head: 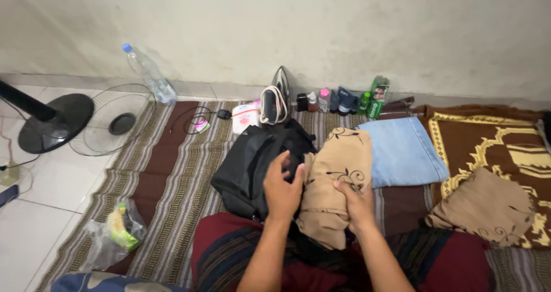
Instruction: The person folds a white towel and places it into a black backpack. They then fold a beige patterned cloth and place it into the backpack. Finally, they fold a light blue cloth and place it into the backpack.
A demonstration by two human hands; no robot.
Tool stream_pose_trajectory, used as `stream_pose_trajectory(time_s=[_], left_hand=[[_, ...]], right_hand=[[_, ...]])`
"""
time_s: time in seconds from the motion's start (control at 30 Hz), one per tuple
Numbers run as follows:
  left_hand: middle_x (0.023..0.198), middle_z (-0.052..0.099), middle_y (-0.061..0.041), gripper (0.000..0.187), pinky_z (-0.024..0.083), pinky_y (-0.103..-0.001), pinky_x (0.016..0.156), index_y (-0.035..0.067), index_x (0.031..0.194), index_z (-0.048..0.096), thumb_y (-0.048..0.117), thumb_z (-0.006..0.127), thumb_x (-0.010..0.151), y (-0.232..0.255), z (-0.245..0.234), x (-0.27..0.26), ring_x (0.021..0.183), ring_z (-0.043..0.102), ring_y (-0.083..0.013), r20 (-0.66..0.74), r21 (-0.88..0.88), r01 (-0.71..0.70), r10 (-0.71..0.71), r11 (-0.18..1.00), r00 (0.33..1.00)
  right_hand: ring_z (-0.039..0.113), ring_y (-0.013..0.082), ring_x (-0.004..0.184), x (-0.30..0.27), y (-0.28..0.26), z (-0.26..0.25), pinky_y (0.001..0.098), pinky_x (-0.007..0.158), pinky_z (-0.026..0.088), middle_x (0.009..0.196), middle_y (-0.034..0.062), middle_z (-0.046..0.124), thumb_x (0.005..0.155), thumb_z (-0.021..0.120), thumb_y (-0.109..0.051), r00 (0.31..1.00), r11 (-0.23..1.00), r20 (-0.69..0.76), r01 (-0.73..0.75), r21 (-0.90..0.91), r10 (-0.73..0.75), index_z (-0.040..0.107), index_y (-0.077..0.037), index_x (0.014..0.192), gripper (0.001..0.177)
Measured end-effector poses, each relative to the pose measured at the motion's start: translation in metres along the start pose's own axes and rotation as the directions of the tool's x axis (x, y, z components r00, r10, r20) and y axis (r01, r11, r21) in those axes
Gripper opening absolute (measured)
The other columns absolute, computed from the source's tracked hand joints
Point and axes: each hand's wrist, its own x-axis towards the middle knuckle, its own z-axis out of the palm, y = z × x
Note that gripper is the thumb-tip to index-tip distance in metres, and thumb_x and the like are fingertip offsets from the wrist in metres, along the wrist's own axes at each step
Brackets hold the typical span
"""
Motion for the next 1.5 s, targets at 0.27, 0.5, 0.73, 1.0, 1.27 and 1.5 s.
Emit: stream_pose_trajectory(time_s=[0.27, 0.5, 0.73, 1.0, 1.27, 1.5], left_hand=[[0.163, 0.027, -0.023, 0.105, 0.035, -0.053, 0.106, 0.029, 0.151, 0.042, 0.034, 0.093, 0.059, -0.003, -0.026, 0.007, 0.14, 0.037, -0.0466, 0.167, 0.742, -0.161, 0.053, 0.651, 0.984], [0.125, 0.072, -0.013, 0.048, 0.053, -0.05, 0.094, 0.025, 0.133, 0.066, 0.028, 0.076, 0.086, -0.057, -0.034, 0.044, 0.113, 0.067, -0.0374, 0.083, 0.598, 0.069, -0.147, 0.799, 0.986], [0.095, 0.079, -0.013, 0.028, 0.058, -0.038, 0.079, 0.015, 0.11, 0.073, 0.016, 0.079, 0.082, -0.107, -0.06, 0.086, 0.086, 0.078, -0.0278, -0.021, 0.258, 0.177, -0.178, 0.95, 0.984], [0.096, 0.079, -0.012, 0.031, 0.057, -0.037, 0.075, 0.014, 0.114, 0.072, 0.016, 0.077, 0.084, -0.098, -0.059, 0.074, 0.083, 0.076, -0.0257, 0.006, 0.189, 0.121, -0.124, 0.974, 0.992], [0.096, 0.076, -0.014, 0.033, 0.057, -0.038, 0.076, 0.009, 0.115, 0.071, 0.013, 0.076, 0.083, -0.069, -0.068, 0.067, 0.084, 0.075, -0.0278, 0.034, 0.125, -0.038, 0.033, 0.991, 0.999], [0.095, 0.074, -0.016, 0.033, 0.055, -0.038, 0.077, 0.01, 0.115, 0.07, 0.009, 0.077, 0.082, -0.088, -0.063, 0.07, 0.086, 0.072, -0.0305, -0.082, 0.19, -0.02, 0.037, 0.981, 0.996]], right_hand=[[0.058, 0.0446, 0.117, 0.019, 0.073, -0.002, 0.0489, 0.099, 0.048, 0.129, 0.0323, 0.055, 0.073, 0.086, -0.034, 0.991, 0.582, -0.017, 0.064, -0.811, -0.133, 0.013, 0.002, 0.156, 0.116], [0.052, 0.0418, 0.122, -0.007, 0.026, 0.016, 0.0511, 0.094, 0.042, 0.136, 0.0263, 0.055, 0.068, 0.09, -0.036, 0.91, 0.002, 0.163, 0.177, -0.984, -0.38, 0.044, -0.011, 0.147, 0.094], [0.077, 0.0206, 0.089, 0.01, 0.078, 0.056, 0.0331, 0.082, 0.06, 0.102, 0.0092, 0.08, 0.086, 0.073, -0.024, 0.966, 0.737, 0.235, 0.233, -0.635, -0.103, 0.065, -0.005, 0.129, 0.048], [0.064, 0.0406, 0.108, 0.035, 0.138, 0.109, 0.0436, 0.089, 0.051, 0.121, 0.0315, 0.063, 0.073, 0.095, -0.031, 0.982, 0.568, 0.03, 0.133, -0.812, -0.187, 0.046, 0.012, 0.137, 0.091], [0.074, 0.0378, 0.104, 0.027, 0.116, 0.145, 0.0433, 0.09, 0.056, 0.113, 0.0232, 0.075, 0.072, 0.081, -0.026, 0.978, 0.757, -0.194, -0.181, -0.628, 0.073, 0.067, 0.001, 0.12, 0.056], [0.074, 0.0363, 0.097, 0.001, 0.058, 0.149, 0.042, 0.087, 0.056, 0.103, 0.0229, 0.076, 0.068, 0.088, -0.03, 0.991, 0.618, -0.118, -0.05, -0.785, -0.07, 0.067, 0.002, 0.112, 0.059]])
